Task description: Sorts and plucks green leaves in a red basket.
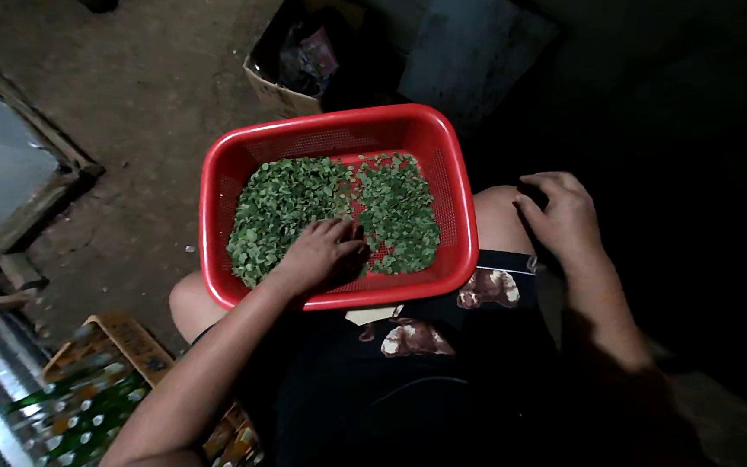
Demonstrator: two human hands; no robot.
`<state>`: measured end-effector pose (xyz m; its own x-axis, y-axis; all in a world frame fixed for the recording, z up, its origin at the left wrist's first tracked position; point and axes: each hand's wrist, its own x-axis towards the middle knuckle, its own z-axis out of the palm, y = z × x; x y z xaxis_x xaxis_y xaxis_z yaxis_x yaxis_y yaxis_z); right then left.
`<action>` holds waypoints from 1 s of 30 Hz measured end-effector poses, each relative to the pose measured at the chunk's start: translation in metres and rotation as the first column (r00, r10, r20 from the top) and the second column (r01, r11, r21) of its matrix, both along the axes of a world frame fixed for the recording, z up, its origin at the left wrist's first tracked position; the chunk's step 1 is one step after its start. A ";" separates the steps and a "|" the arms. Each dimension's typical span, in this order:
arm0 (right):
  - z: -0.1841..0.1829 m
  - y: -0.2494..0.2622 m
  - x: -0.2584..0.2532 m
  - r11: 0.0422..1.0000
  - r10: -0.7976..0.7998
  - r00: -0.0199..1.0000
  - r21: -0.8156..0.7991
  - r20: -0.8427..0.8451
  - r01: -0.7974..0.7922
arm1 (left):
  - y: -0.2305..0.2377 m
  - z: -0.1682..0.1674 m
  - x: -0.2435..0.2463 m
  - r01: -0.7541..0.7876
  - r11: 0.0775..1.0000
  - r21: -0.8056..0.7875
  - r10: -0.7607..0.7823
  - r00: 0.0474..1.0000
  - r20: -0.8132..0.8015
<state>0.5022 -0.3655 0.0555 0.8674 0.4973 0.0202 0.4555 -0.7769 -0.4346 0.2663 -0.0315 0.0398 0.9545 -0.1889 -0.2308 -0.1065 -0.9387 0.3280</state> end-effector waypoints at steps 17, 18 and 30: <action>-0.030 0.033 -0.025 0.931 0.174 0.980 0.310 0.093 -0.195 | 0.035 -0.007 0.003 0.202 0.978 0.048 -0.203 0.979 0.022; -0.030 0.039 -0.029 0.925 0.168 0.982 0.330 0.092 -0.189 | 0.026 -0.011 0.007 0.241 0.970 0.028 -0.243 0.968 0.067; -0.037 0.052 -0.032 0.862 0.124 0.992 0.495 0.008 -0.111 | 0.013 -0.035 0.038 0.417 0.908 0.035 -0.416 0.909 -0.032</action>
<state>0.4698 -0.3131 0.0187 0.8064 0.5260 0.2702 0.5147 -0.3995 -0.7586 0.3044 -0.0183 0.0047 0.7856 -0.5580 -0.2673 -0.4832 -0.8232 0.2981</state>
